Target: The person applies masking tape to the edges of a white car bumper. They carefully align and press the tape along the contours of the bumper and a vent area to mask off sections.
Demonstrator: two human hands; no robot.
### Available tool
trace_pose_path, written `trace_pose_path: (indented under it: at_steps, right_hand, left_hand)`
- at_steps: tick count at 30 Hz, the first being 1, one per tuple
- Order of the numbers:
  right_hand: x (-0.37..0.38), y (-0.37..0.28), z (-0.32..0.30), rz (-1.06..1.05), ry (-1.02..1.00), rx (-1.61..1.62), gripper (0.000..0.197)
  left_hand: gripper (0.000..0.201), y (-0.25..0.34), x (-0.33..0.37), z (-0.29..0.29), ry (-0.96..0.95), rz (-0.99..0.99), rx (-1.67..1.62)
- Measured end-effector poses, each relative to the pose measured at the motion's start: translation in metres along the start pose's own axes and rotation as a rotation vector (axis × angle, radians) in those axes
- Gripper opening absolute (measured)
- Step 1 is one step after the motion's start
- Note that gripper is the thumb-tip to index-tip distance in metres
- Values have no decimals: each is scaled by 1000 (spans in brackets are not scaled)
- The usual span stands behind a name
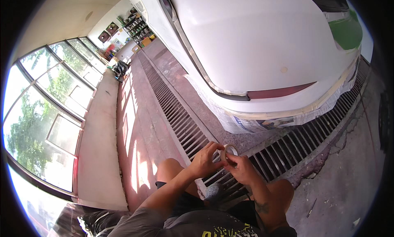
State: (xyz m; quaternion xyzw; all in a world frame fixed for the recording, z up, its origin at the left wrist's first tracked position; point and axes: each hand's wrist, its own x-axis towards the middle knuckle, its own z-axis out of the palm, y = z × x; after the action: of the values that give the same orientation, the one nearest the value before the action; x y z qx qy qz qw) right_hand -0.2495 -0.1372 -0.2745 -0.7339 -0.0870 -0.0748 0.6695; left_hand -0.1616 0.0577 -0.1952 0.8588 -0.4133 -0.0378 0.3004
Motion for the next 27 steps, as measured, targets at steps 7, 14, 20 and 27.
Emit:
trace_pose_path:
  at_steps: [7,14,20,27]
  right_hand:
    - [2,11,-2,-11,-107,-16,45]
    - [6,10,11,-21,-237,70,40]
    - [17,10,29,-92,-289,-11,31]
    - [21,13,33,16,-212,68,30]
  left_hand:
    - [34,-12,-7,-7,-3,-62,-51]
    - [15,-12,-25,-13,46,6,190]
    - [17,-18,-39,-2,110,36,411]
    - [23,-42,-47,14,192,-151,71]
